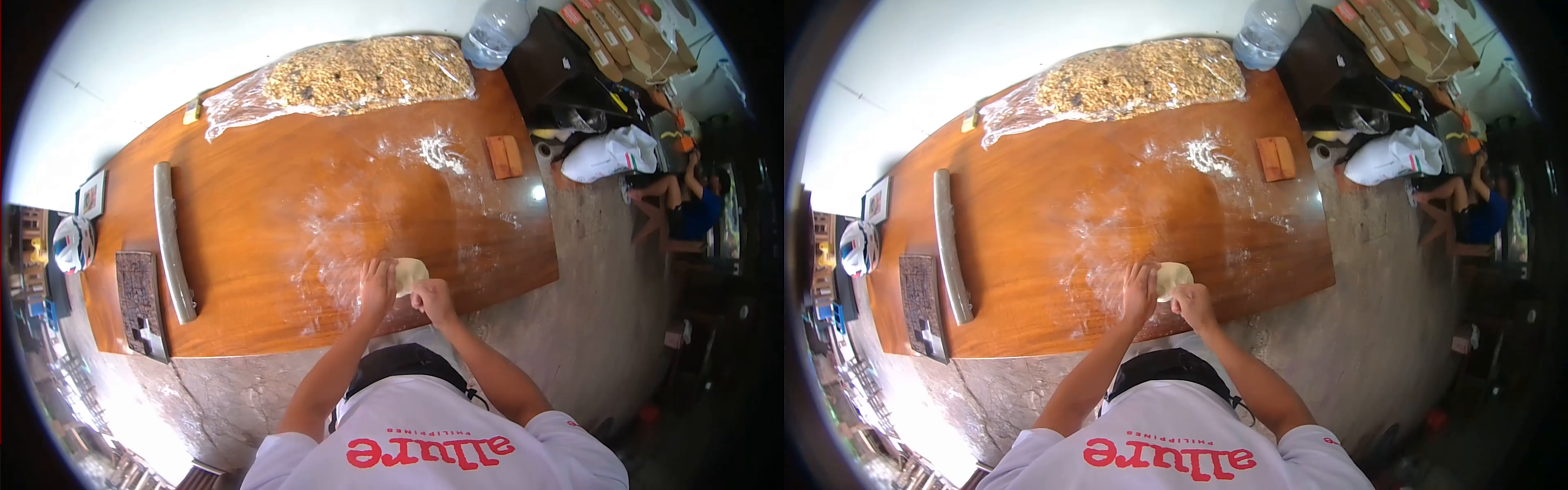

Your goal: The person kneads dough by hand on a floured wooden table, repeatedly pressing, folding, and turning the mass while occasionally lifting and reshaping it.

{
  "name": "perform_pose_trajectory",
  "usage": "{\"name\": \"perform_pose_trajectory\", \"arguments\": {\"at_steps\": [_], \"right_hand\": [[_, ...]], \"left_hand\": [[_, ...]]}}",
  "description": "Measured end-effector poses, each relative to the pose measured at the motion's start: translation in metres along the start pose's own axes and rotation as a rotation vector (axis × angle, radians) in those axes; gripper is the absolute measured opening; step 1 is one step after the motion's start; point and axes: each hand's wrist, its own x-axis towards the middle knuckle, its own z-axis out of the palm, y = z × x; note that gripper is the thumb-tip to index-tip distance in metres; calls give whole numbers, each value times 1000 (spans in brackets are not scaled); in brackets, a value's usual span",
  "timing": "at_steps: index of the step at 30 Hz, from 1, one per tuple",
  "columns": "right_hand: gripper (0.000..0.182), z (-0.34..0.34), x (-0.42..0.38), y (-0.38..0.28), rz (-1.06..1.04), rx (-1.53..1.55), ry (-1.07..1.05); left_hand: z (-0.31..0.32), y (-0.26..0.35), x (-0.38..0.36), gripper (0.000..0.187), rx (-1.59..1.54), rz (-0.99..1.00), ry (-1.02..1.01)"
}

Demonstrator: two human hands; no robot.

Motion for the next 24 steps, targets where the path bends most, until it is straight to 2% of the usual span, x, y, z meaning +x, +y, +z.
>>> {"name": "perform_pose_trajectory", "arguments": {"at_steps": [1, 2, 3, 5, 6, 8, 11, 13, 16, 18, 21, 24], "right_hand": [[23, -3, 7, 6, 278, 301, -212], [31, 5, 15, 14, 369, 323, -293], [31, 9, 22, 27, 381, 330, -287], [33, 18, 38, 52, -80, -148, -273], [33, 23, 44, 52, -67, -143, -277], [34, 26, 59, 49, -214, -353, -131], [31, 17, 118, 38, -174, -471, -241], [31, 17, 155, 16, -179, -503, -205], [33, 21, 208, -17, -264, -583, -162], [32, 24, 248, -36, -307, -480, -173], [32, 33, 302, -52, -249, -619, -284], [32, 48, 335, -57, -226, -706, -265]], "left_hand": [[-3, -2, -9, 20, 1, -2, -19], [-6, -4, -18, 21, -37, 90, -13], [-8, -6, -22, 22, -76, 179, -3], [-5, -21, -21, 25, 37, 205, 0], [-5, -27, -17, 29, 147, 240, 15], [0, -43, 3, 32, 192, 243, -9], [8, -52, 47, 37, 238, 195, -13], [6, -51, 80, 39, 246, 140, -6], [11, -48, 131, 37, 348, 89, 128], [14, -50, 158, 36, 361, 30, 193], [15, -55, 188, 33, 372, -57, 294], [16, -62, 209, 34, 369, -204, 452]]}}
